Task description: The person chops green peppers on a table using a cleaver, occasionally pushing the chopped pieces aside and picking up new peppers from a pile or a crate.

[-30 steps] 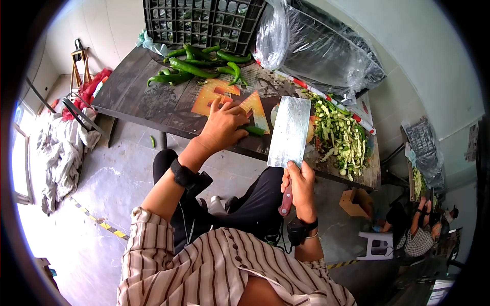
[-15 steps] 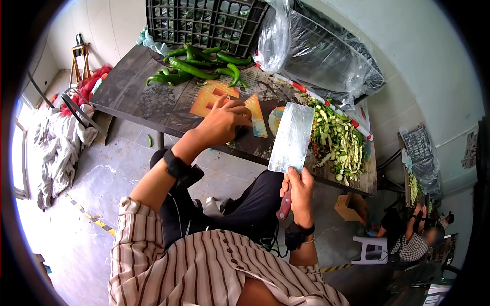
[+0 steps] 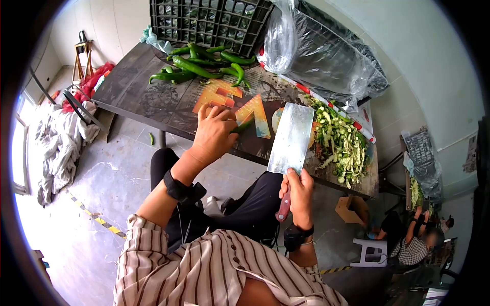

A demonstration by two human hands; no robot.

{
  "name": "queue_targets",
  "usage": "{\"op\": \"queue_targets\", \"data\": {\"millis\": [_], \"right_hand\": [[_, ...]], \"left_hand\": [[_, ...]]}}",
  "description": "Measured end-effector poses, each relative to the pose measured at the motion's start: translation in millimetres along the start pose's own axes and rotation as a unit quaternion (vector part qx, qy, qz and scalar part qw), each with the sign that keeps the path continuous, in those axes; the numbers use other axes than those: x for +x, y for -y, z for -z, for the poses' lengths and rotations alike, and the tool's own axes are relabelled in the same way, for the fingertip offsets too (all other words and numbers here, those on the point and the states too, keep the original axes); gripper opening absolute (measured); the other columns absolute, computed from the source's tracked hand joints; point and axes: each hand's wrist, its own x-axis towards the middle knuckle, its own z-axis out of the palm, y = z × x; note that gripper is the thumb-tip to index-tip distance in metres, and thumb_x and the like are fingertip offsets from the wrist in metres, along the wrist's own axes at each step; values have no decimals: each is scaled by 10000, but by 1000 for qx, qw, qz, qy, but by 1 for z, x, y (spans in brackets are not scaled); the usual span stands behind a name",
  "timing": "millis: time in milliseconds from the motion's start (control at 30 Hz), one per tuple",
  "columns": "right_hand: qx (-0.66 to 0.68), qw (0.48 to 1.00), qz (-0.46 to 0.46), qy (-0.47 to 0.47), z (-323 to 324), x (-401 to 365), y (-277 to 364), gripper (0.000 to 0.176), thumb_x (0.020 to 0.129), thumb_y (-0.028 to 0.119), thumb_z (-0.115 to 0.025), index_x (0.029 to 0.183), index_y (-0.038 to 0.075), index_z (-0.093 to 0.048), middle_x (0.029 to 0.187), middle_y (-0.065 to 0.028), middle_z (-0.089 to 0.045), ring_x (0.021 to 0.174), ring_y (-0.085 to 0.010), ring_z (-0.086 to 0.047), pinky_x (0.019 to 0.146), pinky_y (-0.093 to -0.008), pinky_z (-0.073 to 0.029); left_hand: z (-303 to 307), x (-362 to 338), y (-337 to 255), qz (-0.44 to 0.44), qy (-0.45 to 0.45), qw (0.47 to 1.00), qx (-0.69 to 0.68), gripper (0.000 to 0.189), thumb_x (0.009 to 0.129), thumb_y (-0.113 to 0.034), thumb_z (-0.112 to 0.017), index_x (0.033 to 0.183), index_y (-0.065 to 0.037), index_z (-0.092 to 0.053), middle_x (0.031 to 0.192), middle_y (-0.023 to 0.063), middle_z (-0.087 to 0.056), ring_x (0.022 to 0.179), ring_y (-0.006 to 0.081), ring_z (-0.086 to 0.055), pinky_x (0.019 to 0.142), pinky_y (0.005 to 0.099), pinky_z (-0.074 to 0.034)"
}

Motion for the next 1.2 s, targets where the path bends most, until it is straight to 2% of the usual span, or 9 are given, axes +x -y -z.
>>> {"op": "queue_targets", "data": {"millis": [67, 167, 367, 500, 800, 967, 1067, 1200], "right_hand": [[2, 1000, -1, -5, 1, 0, 0, 197, 965, 132, -520, 812, 11, -497, 623, -33, -520, 451, -91, -485, 404, -253, -419], [18, 1000, -5, -13, 2, -1, 2, 189, 964, 126, -521, 817, 11, -494, 629, -32, -517, 452, -87, -482, 404, -251, -420], [15, 1000, -15, -17, 4, -2, 1, 190, 965, 117, -516, 808, 16, -482, 633, -30, -512, 450, -86, -480, 402, -245, -422], [14, 1000, -15, -16, 3, -2, 2, 191, 966, 117, -514, 808, 16, -480, 628, -32, -510, 449, -88, -481, 403, -246, -422], [8, 1000, -14, -16, 3, -2, 2, 185, 966, 121, -513, 818, 12, -489, 620, -32, -512, 449, -94, -483, 405, -246, -426], [-11, 1000, 0, -9, 7, -1, 1, 179, 968, 127, -508, 838, 4, -505, 620, -31, -513, 452, -92, -484, 405, -247, -426], [-19, 1000, -2, -14, 7, 0, 4, 188, 970, 130, -507, 829, 5, -505, 622, -31, -513, 450, -92, -482, 406, -246, -423], [-27, 1000, -3, -2, 7, 1, 9, 191, 969, 134, -511, 830, 4, -508, 626, -33, -515, 449, -93, -481, 407, -243, -419]], "left_hand": [[-1, 4, 3, -56, 16, 998, 9, 199, 708, -124, -707, 906, -140, -696, 1023, -9, -605, 1112, 206, -508, 1083, 496, -241], [-4, 5, 8, -78, 26, 997, 3, 238, 709, -72, -694, 932, -155, -697, 1031, -16, -608, 1131, 207, -506, 1092, 500, -234], [-6, 2, 4, -60, 20, 997, -47, 337, 705, -81, -710, 1034, -143, -676, 1068, -13, -610, 1177, 212, -496, 1103, 523, -211], [-3, 3, -2, -56, 9, 995, -77, 334, 709, -93, -722, 1036, -135, -670, 1069, -8, -609, 1171, 216, -504, 1107, 526, -203], [-9, 7, 3, -63, 25, 995, -79, 198, 734, -119, -722, 925, -161, -691, 1021, -21, -605, 1135, 201, -517, 1108, 551, -189], [-16, 21, 7, -85, 40, 995, -29, 96, 775, -184, -688, 870, -171, -703, 998, -31, -602, 1135, 187, -505, 1110, 579, -166], [-18, 30, 8, -68, 68, 995, -32, 67, 793, -203, -669, 838, -171, -708, 996, -29, -603, 1134, 191, -502, 1111, 593, -154], [-25, 33, 9, -58, 46, 996, -49, 85, 794, -225, -640, 799, -181, -712, 974, -41, -610, 1110, 184, -502, 1091, 609, -171]]}}
